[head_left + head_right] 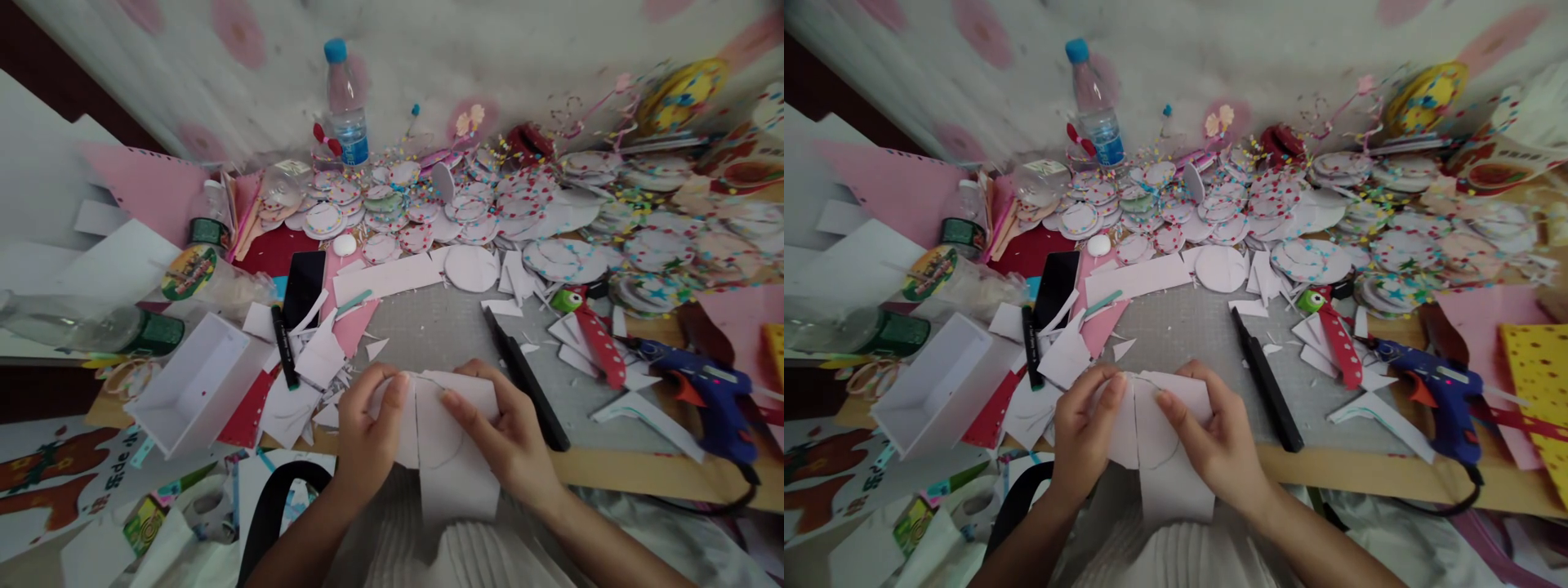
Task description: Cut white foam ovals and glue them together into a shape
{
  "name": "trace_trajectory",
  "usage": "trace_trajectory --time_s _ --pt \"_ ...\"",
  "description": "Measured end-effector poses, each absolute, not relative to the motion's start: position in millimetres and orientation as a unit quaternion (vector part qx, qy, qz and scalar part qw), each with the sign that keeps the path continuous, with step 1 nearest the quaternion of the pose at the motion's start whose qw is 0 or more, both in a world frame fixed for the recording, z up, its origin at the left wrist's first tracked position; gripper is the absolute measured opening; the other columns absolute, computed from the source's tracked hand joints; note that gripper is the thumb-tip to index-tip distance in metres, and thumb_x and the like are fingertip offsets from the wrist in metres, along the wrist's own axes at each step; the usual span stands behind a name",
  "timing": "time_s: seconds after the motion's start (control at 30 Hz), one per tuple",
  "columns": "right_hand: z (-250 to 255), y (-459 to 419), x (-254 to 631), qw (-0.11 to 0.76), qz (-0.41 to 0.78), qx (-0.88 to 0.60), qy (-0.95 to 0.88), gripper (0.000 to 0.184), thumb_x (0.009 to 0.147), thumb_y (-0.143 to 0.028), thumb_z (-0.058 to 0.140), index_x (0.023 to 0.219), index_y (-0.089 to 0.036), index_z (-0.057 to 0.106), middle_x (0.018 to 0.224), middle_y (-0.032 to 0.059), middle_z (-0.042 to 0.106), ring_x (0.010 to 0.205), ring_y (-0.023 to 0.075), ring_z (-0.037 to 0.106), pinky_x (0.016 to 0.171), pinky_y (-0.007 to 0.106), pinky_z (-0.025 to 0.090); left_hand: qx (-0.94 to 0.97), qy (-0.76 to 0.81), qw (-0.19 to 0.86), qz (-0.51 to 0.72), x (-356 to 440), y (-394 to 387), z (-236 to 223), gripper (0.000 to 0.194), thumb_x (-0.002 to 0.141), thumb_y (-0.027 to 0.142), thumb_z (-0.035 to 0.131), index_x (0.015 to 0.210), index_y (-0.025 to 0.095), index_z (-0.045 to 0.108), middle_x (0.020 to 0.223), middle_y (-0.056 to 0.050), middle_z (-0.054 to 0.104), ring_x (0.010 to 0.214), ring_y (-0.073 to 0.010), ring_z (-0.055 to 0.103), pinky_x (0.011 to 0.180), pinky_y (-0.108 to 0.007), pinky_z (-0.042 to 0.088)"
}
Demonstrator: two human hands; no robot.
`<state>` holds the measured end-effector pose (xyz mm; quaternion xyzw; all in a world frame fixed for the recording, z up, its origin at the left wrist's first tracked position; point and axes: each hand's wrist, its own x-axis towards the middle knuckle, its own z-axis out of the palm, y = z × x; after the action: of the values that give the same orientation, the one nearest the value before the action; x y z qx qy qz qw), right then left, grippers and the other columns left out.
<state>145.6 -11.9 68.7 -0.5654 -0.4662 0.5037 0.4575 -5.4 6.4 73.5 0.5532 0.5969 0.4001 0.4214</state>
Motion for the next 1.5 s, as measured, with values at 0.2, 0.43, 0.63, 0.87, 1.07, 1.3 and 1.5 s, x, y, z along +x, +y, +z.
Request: trace_trajectory --time_s 0.2,0.43,0.63,0.87,1.07,1.3,1.5 --pt "69.9 -12.8 147.1 0.46 0.499 -0.566 -0.468 0.023 0.086 -0.039 0.059 0.076 -0.019 0.054 0.063 -0.0036 0.045 0.052 0.0091 0.04 0.041 0.018 0.032 0.551 0.596 0.424 0.402 -0.9 7.4 73.1 0.021 0.089 0.031 0.053 0.072 0.019 0.056 0.066 0.003 0.057 0.066 -0.0129 0.055 0.062 -0.021 0.041" --pt "67.7 -10.8 145.6 0.457 0.519 -0.588 -0.421 0.028 0.085 -0.044 0.06 0.074 -0.02 0.05 0.061 -0.0055 0.041 0.05 0.0081 0.037 0.04 0.018 0.029 0.561 0.585 0.437 0.39 1.1 13.5 70.7 0.023 0.089 0.032 0.053 0.071 0.019 0.055 0.065 0.004 0.056 0.067 -0.0121 0.053 0.062 -0.021 0.038" --pt "63.8 -9.6 143.1 0.458 0.574 -0.578 -0.356 0.032 0.082 -0.048 0.064 0.073 -0.021 0.048 0.061 -0.0059 0.041 0.049 0.0077 0.037 0.04 0.019 0.029 0.508 0.575 0.527 0.365 -6.3 24.1 65.5 0.026 0.087 0.039 0.056 0.072 0.018 0.057 0.065 0.003 0.055 0.067 -0.0134 0.053 0.062 -0.022 0.038" --pt "46.1 0.7 143.2 0.545 0.54 -0.59 -0.251 0.027 0.087 -0.051 0.055 0.088 -0.024 0.049 0.067 -0.0051 0.044 0.053 0.0112 0.04 0.044 0.021 0.034 0.447 0.444 0.724 0.279 -27.6 21.1 58.7 0.03 0.08 0.038 0.066 0.102 0.019 0.06 0.092 -0.005 0.07 0.083 -0.0196 0.065 0.074 -0.028 0.048" --pt "33.2 6.0 183.3 0.434 0.287 -0.663 -0.538 0.025 0.093 -0.042 0.042 0.099 -0.021 0.054 0.087 0.0046 0.055 0.078 0.0201 0.053 0.069 0.032 0.045 0.581 0.534 0.591 0.168 -54.9 11.9 57.5 0.019 0.085 0.029 0.059 0.101 0.019 0.062 0.092 -0.004 0.071 0.084 -0.0177 0.066 0.072 -0.025 0.049" --pt "1.4 -2.1 226.3 0.234 0.085 -0.733 -0.633 0.044 0.085 -0.045 0.052 0.113 -0.012 0.054 0.098 0.0155 0.056 0.093 0.0321 0.056 0.084 0.047 0.047 0.711 0.558 0.406 0.137 -75.9 28.4 76.3 0.024 0.088 0.033 0.057 0.109 0.026 0.066 0.09 0.001 0.072 0.078 -0.0139 0.065 0.062 -0.021 0.048" --pt "5.6 -12.1 230.4 0.297 0.137 -0.738 -0.59 0.032 0.087 -0.034 0.045 0.113 -0.015 0.051 0.094 0.0134 0.063 0.083 0.027 0.062 0.072 0.039 0.051 0.768 0.519 0.3 0.224 -57.7 31.8 74.9 0.018 0.089 0.022 0.058 0.105 0.023 0.067 0.097 -0.002 0.07 0.09 -0.0149 0.065 0.079 -0.024 0.049"
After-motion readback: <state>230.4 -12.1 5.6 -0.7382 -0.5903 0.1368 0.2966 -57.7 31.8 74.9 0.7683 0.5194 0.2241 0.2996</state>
